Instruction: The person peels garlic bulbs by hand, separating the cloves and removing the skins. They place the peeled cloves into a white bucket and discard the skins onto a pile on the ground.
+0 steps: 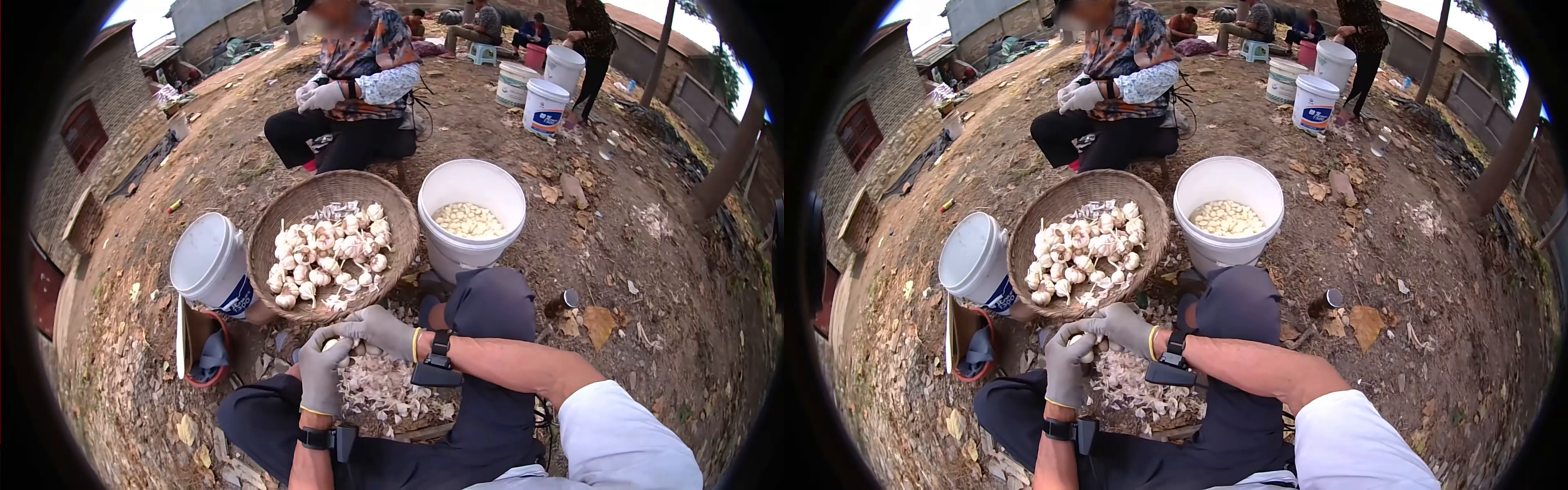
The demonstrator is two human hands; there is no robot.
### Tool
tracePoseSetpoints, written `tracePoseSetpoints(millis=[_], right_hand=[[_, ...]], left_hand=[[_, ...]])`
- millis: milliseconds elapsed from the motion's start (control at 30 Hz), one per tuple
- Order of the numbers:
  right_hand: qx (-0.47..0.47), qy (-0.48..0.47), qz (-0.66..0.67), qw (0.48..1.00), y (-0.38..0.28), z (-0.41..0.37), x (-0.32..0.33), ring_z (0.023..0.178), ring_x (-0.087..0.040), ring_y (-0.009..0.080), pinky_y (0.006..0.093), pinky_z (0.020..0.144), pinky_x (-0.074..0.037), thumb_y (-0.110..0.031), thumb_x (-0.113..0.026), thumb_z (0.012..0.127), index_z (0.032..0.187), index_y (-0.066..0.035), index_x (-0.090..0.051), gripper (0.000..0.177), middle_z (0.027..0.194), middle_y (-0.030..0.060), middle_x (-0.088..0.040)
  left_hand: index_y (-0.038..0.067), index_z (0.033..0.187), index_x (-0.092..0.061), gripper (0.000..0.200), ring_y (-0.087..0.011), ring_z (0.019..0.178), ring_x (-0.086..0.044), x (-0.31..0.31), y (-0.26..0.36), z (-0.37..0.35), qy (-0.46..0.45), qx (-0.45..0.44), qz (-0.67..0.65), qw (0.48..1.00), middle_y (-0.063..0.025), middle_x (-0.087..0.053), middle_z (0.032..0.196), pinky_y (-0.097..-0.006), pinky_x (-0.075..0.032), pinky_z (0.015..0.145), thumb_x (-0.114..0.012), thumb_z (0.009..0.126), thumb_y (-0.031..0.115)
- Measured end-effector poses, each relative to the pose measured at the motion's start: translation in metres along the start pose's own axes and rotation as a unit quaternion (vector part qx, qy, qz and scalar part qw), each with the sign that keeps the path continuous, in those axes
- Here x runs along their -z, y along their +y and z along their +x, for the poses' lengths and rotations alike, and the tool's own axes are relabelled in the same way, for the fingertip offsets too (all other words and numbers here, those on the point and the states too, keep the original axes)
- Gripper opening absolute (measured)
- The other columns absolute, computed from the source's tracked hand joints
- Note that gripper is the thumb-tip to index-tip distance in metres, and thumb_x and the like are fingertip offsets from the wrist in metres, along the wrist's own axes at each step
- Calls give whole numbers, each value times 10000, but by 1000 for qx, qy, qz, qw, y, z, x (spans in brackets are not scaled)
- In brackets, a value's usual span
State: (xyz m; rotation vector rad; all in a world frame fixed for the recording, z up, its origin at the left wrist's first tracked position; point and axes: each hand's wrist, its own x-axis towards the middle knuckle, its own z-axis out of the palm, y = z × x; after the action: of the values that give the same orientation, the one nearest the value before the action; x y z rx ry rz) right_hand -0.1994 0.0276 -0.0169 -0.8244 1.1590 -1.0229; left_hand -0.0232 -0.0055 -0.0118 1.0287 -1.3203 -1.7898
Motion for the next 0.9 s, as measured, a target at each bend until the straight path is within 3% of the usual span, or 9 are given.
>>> tracePoseSetpoints(millis=[67, 233, 467, 567, 633, 733, 833, 900], right_hand=[[-6, -15, 3, 1000, 1, 0, 2, 527, -498, 50, 220, 434, -344, -290, -674, 1032, 1121, -20, -773, 301, 740, -17, -638], [-47, -85, 30, 995, -2, -3, 9, 482, -450, 47, 234, 422, -292, -453, -672, 1041, 890, -57, -700, 425, 682, 3, -606], [-30, -64, 34, 997, -6, -10, 3, 465, -438, 50, 235, 427, -285, -515, -691, 1014, 880, -76, -674, 460, 664, 4, -604], [-21, -13, 13, 1000, -6, -7, -1, 470, -440, 58, 230, 433, -301, -452, -719, 1011, 900, -58, -681, 411, 701, 15, -629], [37, -10, 14, 999, -7, -5, -3, 514, -481, 52, 235, 444, -361, -334, -752, 995, 925, -18, -679, 332, 734, 21, -638], [119, 39, -66, 990, -7, -6, -6, 589, -533, 46, 245, 478, -437, -238, -773, 957, 962, 30, -671, 286, 762, 19, -635], [157, 84, -130, 975, -9, -11, -10, 608, -637, 122, 296, 551, -536, -225, -775, 913, 1044, 56, -701, 319, 847, 77, -716], [166, 87, -178, 966, -10, -10, -8, 628, -652, 131, 297, 559, -543, -227, -785, 900, 1055, 66, -697, 343, 855, 86, -721]], left_hand=[[-1, 1043, -713, 130, -76, 664, -649, 6, 2, 0, -12, 5, -13, 1000, -48, -739, 849, -193, -474, 581, -699, 917, 27], [-14, 1065, -715, 179, -90, 700, -663, 10, 12, -5, -41, 35, 25, 998, -58, -746, 895, -211, -506, 618, -713, 894, 41], [-14, 1047, -696, 153, -99, 688, -652, 13, -3, 4, -38, 15, -23, 999, -71, -744, 883, -230, -503, 615, -695, 902, 32], [-22, 1059, -693, 154, -108, 684, -646, 11, -3, 4, -13, 23, -34, 999, -76, -735, 866, -238, -508, 625, -682, 917, 36], [-25, 1057, -708, 156, -74, 688, -593, 12, -4, 6, 32, 25, -65, 997, -29, -698, 859, -216, -452, 621, -700, 910, 26], [-32, 1074, -705, 159, -94, 710, -611, 12, 4, 3, 58, 27, -84, 994, -39, -693, 858, -234, -478, 635, -690, 933, 39], [-39, 1100, -699, 175, -105, 712, -620, 14, 1, 4, 49, 28, -92, 994, -44, -692, 860, -246, -501, 645, -679, 957, 60], [-38, 1102, -698, 173, -110, 714, -624, 16, 4, 2, 47, 39, -107, 992, -48, -694, 872, -248, -509, 650, -673, 964, 63]])
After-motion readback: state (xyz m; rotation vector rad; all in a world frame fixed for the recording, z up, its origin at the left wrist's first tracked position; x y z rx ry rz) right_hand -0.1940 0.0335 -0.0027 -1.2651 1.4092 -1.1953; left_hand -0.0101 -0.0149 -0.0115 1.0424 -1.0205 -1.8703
